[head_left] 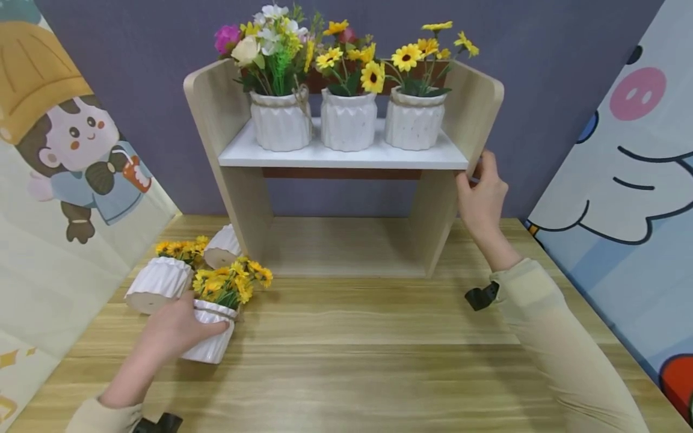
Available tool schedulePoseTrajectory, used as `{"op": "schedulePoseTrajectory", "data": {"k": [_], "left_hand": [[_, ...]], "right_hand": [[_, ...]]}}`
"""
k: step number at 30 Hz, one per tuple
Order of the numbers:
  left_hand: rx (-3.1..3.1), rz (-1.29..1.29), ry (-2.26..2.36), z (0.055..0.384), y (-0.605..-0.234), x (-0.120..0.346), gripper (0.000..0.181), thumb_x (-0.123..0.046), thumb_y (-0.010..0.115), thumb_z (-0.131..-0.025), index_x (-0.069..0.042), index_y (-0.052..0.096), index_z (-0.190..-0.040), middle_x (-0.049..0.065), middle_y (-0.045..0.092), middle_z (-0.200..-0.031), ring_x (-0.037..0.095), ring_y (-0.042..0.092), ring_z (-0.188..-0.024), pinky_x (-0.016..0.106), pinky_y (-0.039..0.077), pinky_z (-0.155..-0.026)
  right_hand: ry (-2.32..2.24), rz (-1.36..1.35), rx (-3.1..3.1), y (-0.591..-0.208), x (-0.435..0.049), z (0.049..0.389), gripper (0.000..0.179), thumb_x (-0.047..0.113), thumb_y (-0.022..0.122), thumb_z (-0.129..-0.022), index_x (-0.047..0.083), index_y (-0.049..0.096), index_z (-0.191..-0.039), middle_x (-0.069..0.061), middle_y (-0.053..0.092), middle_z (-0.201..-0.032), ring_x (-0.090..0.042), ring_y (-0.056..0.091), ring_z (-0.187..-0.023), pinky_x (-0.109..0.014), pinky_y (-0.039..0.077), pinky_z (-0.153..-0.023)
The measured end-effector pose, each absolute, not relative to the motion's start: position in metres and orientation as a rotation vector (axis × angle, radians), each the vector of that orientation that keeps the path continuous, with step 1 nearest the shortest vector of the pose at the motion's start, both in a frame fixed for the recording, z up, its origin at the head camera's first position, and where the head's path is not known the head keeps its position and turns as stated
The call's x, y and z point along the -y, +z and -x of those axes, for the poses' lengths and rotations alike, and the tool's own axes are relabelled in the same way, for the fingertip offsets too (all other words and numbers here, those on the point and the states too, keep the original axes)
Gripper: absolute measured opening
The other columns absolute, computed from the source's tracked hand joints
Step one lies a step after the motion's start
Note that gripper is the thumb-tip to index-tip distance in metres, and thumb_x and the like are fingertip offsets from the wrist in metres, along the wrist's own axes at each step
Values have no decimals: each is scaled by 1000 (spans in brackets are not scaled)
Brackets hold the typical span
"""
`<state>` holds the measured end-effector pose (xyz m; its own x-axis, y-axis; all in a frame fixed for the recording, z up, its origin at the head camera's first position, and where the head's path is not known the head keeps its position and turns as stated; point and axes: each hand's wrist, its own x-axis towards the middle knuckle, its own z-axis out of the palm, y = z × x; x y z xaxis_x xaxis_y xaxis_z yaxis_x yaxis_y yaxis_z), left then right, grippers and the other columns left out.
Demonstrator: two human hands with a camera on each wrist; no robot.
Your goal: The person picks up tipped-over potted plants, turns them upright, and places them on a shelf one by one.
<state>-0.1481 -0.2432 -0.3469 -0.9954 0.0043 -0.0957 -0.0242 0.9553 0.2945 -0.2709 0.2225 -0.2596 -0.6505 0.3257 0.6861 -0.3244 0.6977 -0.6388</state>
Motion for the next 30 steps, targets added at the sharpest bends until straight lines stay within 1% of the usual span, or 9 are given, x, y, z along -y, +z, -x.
{"op": "schedulePoseTrajectory", "data": {"k": [4, 7, 12, 14, 16, 20, 22, 25, 30], "left_hand": [[-3042, -16, 506, 149, -348, 243, 102, -57, 69, -65, 22, 37, -122, 41, 51, -107, 51, 54, -89, 53, 45, -71], [-3081, -38, 544, 150, -349, 241, 101, -56, 69, -66, 20, 35, -125, 41, 49, -112, 53, 51, -93, 55, 44, -73], [-3147, -75, 667, 152, -351, 238, 107, -52, 71, -68, 18, 23, -133, 43, 39, -123, 55, 48, -98, 57, 43, -76], [-3161, -72, 720, 153, -352, 237, 109, -50, 72, -68, 18, 20, -134, 43, 39, -123, 53, 50, -95, 56, 45, -74], [-3163, -59, 773, 154, -352, 235, 109, -49, 72, -68, 17, 18, -135, 41, 43, -119, 50, 53, -91, 53, 46, -71], [-3155, -46, 868, 158, -354, 231, 111, -45, 74, -68, 14, 12, -139, 39, 39, -126, 50, 47, -103, 57, 43, -80], [-3142, -47, 911, 161, -356, 230, 112, -43, 75, -67, 13, 9, -140, 40, 30, -132, 54, 36, -114, 61, 35, -89], [-3128, -39, 960, 164, -361, 230, 111, -40, 77, -67, 15, 12, -138, 41, 27, -133, 54, 31, -117, 62, 30, -93], [-3146, -18, 1046, 169, -369, 230, 101, -35, 79, -65, 17, 25, -132, 39, 36, -126, 51, 37, -112, 61, 32, -92]], "right_hand": [[970, 9, 2066, -260, -223, 270, 39, 30, 51, -90, 14, 48, -125, -15, 65, -106, -26, 64, -91, -40, 51, -77], [961, 5, 2065, -260, -223, 270, 39, 30, 50, -90, 13, 48, -125, -15, 65, -106, -27, 64, -90, -41, 51, -77], [961, -7, 2069, -260, -223, 270, 39, 30, 50, -90, 12, 48, -125, -16, 65, -106, -28, 65, -90, -41, 51, -77], [964, -11, 2071, -259, -223, 270, 39, 30, 50, -90, 11, 48, -125, -16, 65, -107, -28, 64, -90, -41, 51, -77], [966, -13, 2069, -259, -223, 270, 39, 29, 50, -90, 11, 48, -124, -16, 65, -107, -28, 64, -91, -41, 51, -77], [952, -10, 2058, -258, -223, 271, 38, 28, 51, -90, 10, 48, -124, -16, 65, -106, -27, 65, -90, -41, 51, -76], [947, -6, 2058, -259, -223, 271, 38, 27, 51, -90, 10, 48, -124, -16, 65, -106, -27, 65, -90, -41, 51, -76], [945, 2, 2059, -259, -223, 271, 38, 27, 51, -90, 10, 48, -124, -16, 65, -105, -27, 65, -89, -41, 51, -76], [945, -2, 2055, -261, -223, 273, 38, 27, 51, -90, 11, 48, -124, -16, 66, -105, -27, 65, -89, -40, 51, -76]]}}
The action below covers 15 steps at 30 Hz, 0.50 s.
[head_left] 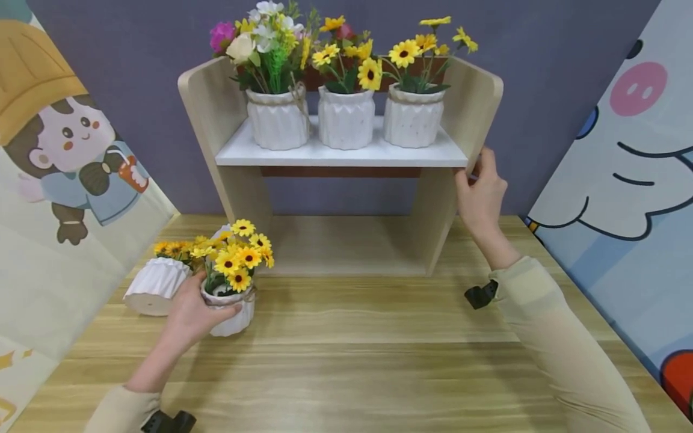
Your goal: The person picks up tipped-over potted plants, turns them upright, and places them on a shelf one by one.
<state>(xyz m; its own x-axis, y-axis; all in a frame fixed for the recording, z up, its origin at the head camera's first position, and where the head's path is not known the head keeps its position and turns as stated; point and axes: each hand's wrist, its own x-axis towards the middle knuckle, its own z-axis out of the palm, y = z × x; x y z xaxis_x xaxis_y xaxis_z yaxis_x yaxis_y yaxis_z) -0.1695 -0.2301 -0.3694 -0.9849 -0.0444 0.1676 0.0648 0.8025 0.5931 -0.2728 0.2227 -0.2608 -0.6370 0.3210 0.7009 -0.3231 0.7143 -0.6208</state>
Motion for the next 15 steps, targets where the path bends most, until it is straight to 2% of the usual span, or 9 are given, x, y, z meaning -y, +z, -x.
{"op": "schedulePoseTrajectory", "data": {"k": [9, 12, 15], "left_hand": [[2738, -123, -1175, 173, -384, 229, 99, -28, 81, -63, 14, 25, -133, 35, 36, -127, 47, 36, -116, 56, 31, -96], [2693, -108, -1234, 173, -389, 229, 98, -22, 83, -62, 13, 25, -133, 33, 36, -128, 46, 36, -117, 57, 29, -97], [2616, -3, -1260, 175, -394, 229, 92, -16, 84, -58, 11, 33, -130, 30, 42, -125, 43, 40, -116, 56, 28, -98]], "right_hand": [[937, 4, 2041, -261, -221, 274, 37, 25, 51, -89, 10, 49, -123, -16, 66, -103, -26, 65, -88, -41, 52, -75], [934, 9, 2038, -261, -222, 274, 37, 25, 51, -89, 11, 49, -123, -15, 66, -103, -26, 65, -87, -40, 52, -74], [933, 14, 2041, -261, -222, 275, 37, 25, 51, -89, 11, 49, -123, -15, 66, -102, -27, 65, -86, -40, 52, -74]]}}
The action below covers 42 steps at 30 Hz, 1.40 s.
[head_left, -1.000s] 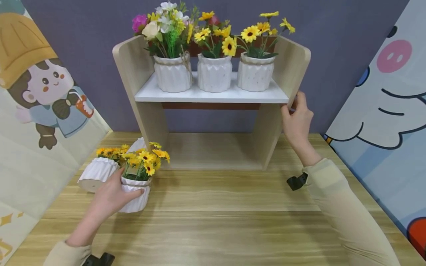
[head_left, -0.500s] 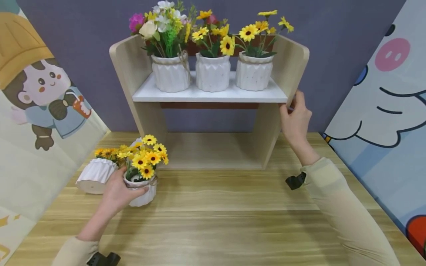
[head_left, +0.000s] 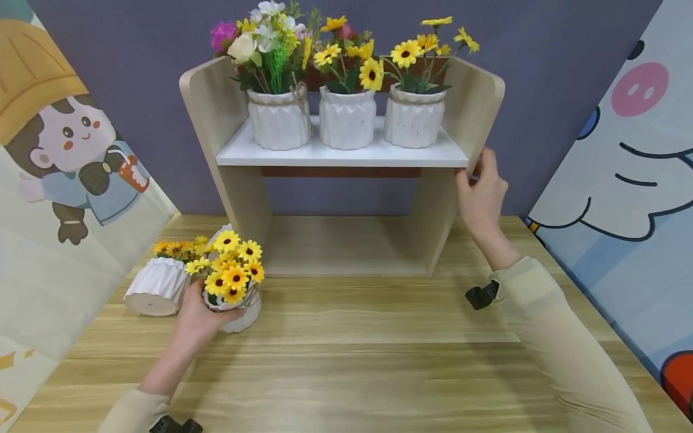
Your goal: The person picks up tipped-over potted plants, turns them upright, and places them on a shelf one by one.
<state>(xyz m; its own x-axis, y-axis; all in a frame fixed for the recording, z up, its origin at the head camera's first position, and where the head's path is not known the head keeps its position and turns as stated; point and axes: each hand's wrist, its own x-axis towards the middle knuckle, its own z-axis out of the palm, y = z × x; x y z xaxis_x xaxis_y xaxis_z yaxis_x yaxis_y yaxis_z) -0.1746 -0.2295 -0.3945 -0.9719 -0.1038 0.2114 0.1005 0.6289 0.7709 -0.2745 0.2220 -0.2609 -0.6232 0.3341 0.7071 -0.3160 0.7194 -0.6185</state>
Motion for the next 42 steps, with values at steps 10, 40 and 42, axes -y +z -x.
{"op": "schedulePoseTrajectory", "data": {"k": [10, 40, 42], "left_hand": [[2613, 70, -1380, 171, -396, 230, 89, -20, 77, -71, 4, 25, -138, 28, 35, -135, 43, 34, -123, 58, 28, -99], [2768, -52, -998, 173, -387, 200, 86, -40, 77, -67, 5, 41, -130, 32, 54, -116, 45, 55, -99, 53, 44, -81], [2768, -31, -1019, 175, -386, 192, 86, -40, 77, -67, 4, 41, -131, 31, 55, -115, 42, 57, -96, 50, 47, -79]], "right_hand": [[938, 11, 2048, -261, -223, 274, 38, 28, 50, -90, 11, 49, -124, -16, 66, -103, -28, 65, -87, -41, 52, -75], [943, -25, 2042, -262, -222, 276, 37, 25, 50, -90, 10, 48, -124, -17, 65, -104, -28, 64, -89, -38, 52, -76], [941, -19, 2040, -262, -223, 275, 37, 24, 50, -90, 10, 49, -123, -17, 65, -104, -28, 64, -89, -38, 52, -75]]}}
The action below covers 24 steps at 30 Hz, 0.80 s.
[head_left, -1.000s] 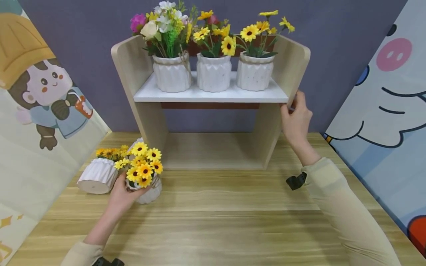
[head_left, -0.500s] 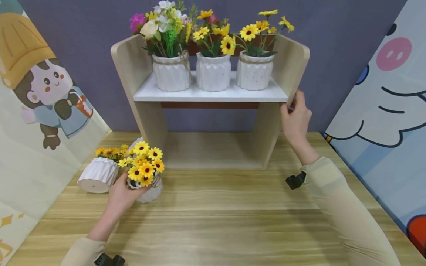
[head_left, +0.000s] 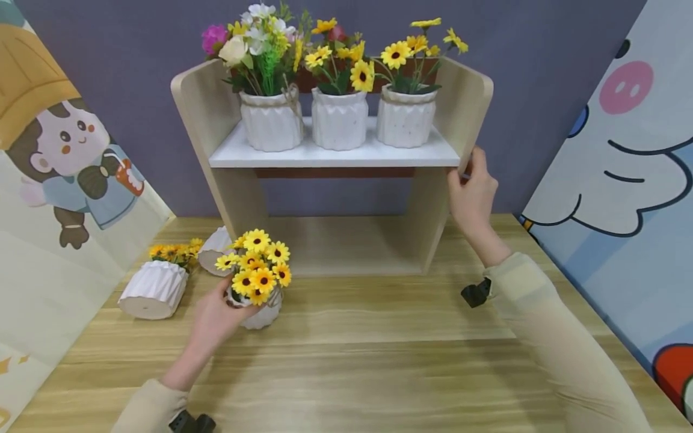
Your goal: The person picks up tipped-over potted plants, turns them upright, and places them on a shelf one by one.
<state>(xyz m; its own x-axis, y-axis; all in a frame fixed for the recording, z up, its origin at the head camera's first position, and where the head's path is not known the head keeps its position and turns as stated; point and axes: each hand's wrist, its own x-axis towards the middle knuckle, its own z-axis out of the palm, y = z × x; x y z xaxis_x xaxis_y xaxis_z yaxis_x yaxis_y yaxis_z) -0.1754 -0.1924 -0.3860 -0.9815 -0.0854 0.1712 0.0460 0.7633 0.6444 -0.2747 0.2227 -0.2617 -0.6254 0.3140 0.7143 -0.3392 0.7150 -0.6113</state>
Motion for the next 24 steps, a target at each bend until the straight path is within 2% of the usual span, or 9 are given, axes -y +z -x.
{"op": "schedulePoseTrajectory", "data": {"k": [7, 11, 16, 24], "left_hand": [[2741, 24, -1115, 190, -383, 166, 82, -39, 78, -66, 0, 45, -129, 27, 58, -113, 35, 62, -88, 42, 51, -71], [2703, 44, -1216, 201, -384, 150, 77, -37, 78, -66, -3, 46, -128, 23, 58, -115, 33, 60, -92, 43, 51, -73], [2662, 80, -1256, 212, -388, 131, 74, -35, 79, -65, -2, 49, -123, 21, 57, -118, 35, 56, -106, 48, 46, -84], [2603, 51, -1251, 235, -392, 112, 75, -47, 78, -61, -7, 53, -120, 17, 62, -112, 33, 59, -101, 46, 48, -82]], "right_hand": [[929, -12, 2024, -263, -222, 274, 36, 25, 52, -89, 10, 50, -122, -16, 65, -104, -27, 65, -89, -37, 52, -75], [926, -15, 2021, -263, -222, 274, 36, 25, 52, -89, 10, 50, -121, -17, 65, -105, -28, 65, -90, -37, 52, -75], [929, 14, 2023, -263, -222, 274, 36, 26, 53, -89, 11, 50, -121, -16, 66, -104, -27, 65, -90, -37, 53, -75], [922, 6, 2022, -262, -220, 274, 36, 26, 53, -89, 11, 50, -121, -16, 65, -104, -27, 65, -89, -36, 53, -75]]}}
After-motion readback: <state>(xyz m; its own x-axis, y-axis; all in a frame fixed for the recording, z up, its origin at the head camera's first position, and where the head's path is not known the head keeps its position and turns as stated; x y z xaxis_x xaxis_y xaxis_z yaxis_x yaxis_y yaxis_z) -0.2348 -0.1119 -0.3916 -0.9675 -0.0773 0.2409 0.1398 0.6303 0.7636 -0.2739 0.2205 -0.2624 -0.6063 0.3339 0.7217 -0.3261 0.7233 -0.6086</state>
